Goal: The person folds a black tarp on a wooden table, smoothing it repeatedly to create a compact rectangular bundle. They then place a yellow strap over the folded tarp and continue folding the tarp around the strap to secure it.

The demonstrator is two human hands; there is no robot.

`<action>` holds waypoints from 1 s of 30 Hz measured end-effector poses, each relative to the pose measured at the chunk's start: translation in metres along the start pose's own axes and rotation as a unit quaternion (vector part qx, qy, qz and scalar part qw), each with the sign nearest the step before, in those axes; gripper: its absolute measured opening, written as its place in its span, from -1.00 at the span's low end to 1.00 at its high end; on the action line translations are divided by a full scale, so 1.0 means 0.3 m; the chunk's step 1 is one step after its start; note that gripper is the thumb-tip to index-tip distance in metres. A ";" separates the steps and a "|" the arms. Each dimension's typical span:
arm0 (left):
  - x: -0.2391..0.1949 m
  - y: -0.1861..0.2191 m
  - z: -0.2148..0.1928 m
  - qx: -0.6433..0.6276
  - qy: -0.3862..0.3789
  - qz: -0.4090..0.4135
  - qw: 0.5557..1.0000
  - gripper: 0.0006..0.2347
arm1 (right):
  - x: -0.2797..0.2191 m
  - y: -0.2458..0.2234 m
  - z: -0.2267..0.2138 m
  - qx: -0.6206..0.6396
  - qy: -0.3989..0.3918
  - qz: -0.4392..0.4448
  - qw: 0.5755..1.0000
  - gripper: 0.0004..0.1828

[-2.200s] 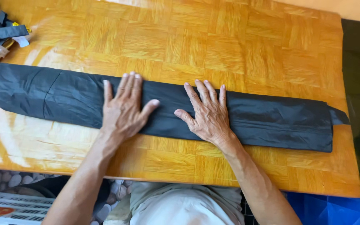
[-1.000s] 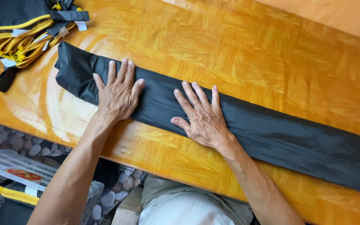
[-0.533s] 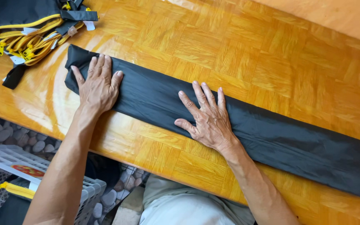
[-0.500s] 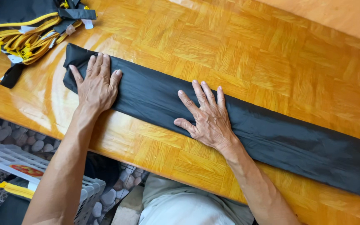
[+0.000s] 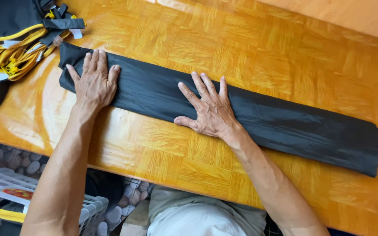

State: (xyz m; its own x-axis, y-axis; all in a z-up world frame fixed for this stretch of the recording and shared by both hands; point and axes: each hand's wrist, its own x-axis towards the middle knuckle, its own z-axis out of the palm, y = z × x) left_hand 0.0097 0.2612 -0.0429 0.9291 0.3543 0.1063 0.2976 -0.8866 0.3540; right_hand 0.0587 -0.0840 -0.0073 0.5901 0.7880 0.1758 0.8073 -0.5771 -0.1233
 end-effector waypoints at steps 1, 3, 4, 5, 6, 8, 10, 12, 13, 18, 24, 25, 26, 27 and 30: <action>-0.001 -0.001 -0.006 0.002 0.001 0.002 1.000 -0.34 | 0.001 -0.002 -0.001 0.004 -0.007 0.004 1.000 0.04; -0.020 0.025 -0.036 0.001 -0.003 0.009 1.000 -0.34 | -0.010 -0.008 0.001 0.007 -0.018 0.016 1.000 0.03; -0.022 0.060 -0.065 0.010 -0.014 -0.020 1.000 -0.37 | -0.014 -0.002 -0.003 -0.008 -0.008 0.008 1.000 0.05; -0.024 0.096 -0.095 0.020 -0.025 -0.049 0.998 -0.38 | -0.019 0.004 -0.009 -0.023 0.002 -0.001 1.000 0.06; -0.030 0.099 -0.097 0.016 -0.028 -0.039 0.999 -0.38 | -0.043 0.023 -0.013 -0.027 0.001 0.008 1.000 0.06; -0.044 0.097 -0.108 0.020 -0.011 -0.055 0.998 -0.39 | -0.083 0.056 -0.020 -0.029 -0.005 0.027 0.999 0.14; -0.045 0.117 -0.126 0.011 -0.018 -0.056 0.998 -0.38 | -0.145 0.111 -0.036 -0.042 -0.002 0.050 0.998 0.16; -0.050 0.125 -0.134 0.003 -0.026 -0.060 0.998 -0.37 | -0.222 0.175 -0.047 -0.054 0.000 0.070 0.996 0.17; -0.049 0.127 -0.135 0.005 -0.029 -0.070 0.997 -0.35 | -0.265 0.215 -0.053 -0.049 0.000 0.097 0.994 0.17; -0.058 0.142 -0.152 0.003 -0.043 -0.064 0.997 -0.35 | -0.402 0.324 -0.059 -0.052 0.028 0.159 0.985 0.14; 0.017 -0.188 0.038 0.078 -0.011 0.171 0.982 -0.46 | -0.394 0.256 -0.061 -0.065 0.056 0.180 0.980 0.19; 0.015 -0.170 0.046 0.076 0.029 0.117 0.990 -0.52 | -0.393 0.250 -0.063 -0.060 0.053 0.176 0.981 0.19; 0.027 -0.148 0.051 0.071 0.075 0.064 0.993 -0.53 | -0.382 0.255 -0.071 -0.058 0.054 0.172 0.982 0.19; 0.013 0.034 0.023 0.070 0.074 0.079 0.992 -0.53 | -0.390 0.259 -0.072 -0.060 0.059 0.185 0.979 0.19; -0.102 0.471 0.007 0.108 0.064 0.128 0.984 -0.29 | -0.390 0.253 -0.065 -0.057 0.074 0.171 0.981 0.18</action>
State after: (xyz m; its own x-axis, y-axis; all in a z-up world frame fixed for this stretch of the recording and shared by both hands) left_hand 0.0238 0.1243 0.0019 0.9488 0.1327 0.2867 0.1095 -0.9894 0.0955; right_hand 0.0508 -0.2242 -0.0184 0.8121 0.5099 0.2836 0.5523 -0.8286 -0.0918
